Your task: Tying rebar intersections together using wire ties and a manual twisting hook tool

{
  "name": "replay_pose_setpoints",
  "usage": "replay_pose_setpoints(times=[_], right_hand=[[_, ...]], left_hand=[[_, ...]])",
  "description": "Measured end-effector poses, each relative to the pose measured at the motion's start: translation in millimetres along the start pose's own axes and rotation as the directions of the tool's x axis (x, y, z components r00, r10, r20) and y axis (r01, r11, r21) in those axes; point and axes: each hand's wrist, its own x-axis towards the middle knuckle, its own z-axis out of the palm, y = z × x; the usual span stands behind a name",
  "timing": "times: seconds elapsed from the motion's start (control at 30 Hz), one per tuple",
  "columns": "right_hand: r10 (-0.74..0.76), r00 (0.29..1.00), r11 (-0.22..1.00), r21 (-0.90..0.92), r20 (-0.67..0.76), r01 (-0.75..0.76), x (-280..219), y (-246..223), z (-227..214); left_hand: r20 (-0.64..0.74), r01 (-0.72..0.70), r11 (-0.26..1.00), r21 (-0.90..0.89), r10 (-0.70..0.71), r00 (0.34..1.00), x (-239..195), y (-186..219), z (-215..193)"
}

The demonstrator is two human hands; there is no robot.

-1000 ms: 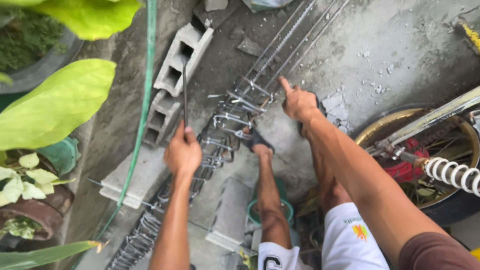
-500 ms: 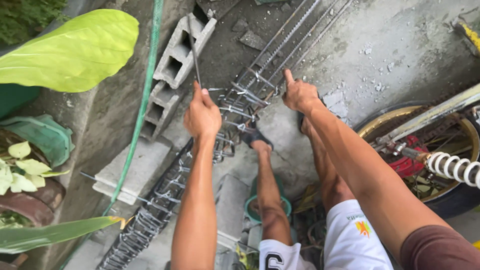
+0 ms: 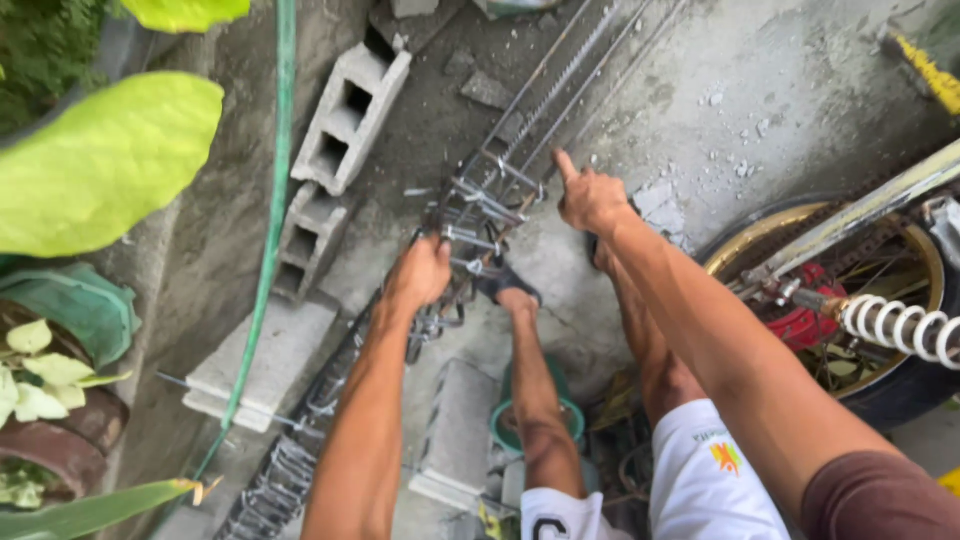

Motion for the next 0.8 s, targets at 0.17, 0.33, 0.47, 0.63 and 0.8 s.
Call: replay_pose_setpoints(times=[0.17, 0.33, 0.47, 0.63, 0.8], right_hand=[[0.007, 1.0, 1.0, -0.004, 0.012, -0.007, -3.8, -1.7, 5.6], [0.006, 0.999, 1.0, -0.008, 0.034, -0.005, -6.8, -3.9, 9.7], [0.002, 0.998, 0.999, -0.043, 0.062, 0.001, -6.1, -2.5, 4.6], [0.003, 1.0, 0.996, -0.084, 0.012, -0.002, 2.4, 0.4, -4.3], [-0.035, 0.999, 0.996, -0.078, -0.015, 0.034, 17.4, 4.5, 9.2]], left_hand=[[0.003, 0.186, 0.944, 0.273, -0.195, 0.981, -37.8, -24.6, -42.4], [-0.43, 0.005, 0.979, -0.202, -0.094, 0.898, -15.6, -23.2, -10.0], [0.077, 0.132, 0.983, 0.13, -0.143, 0.987, 17.9, -38.9, 50.4], [-0.008, 0.189, 0.982, -0.032, -0.189, 0.982, -81.4, 9.9, 6.3], [-0.132, 0.129, 0.923, -0.361, -0.188, 0.973, -162.8, 10.4, 60.7]])
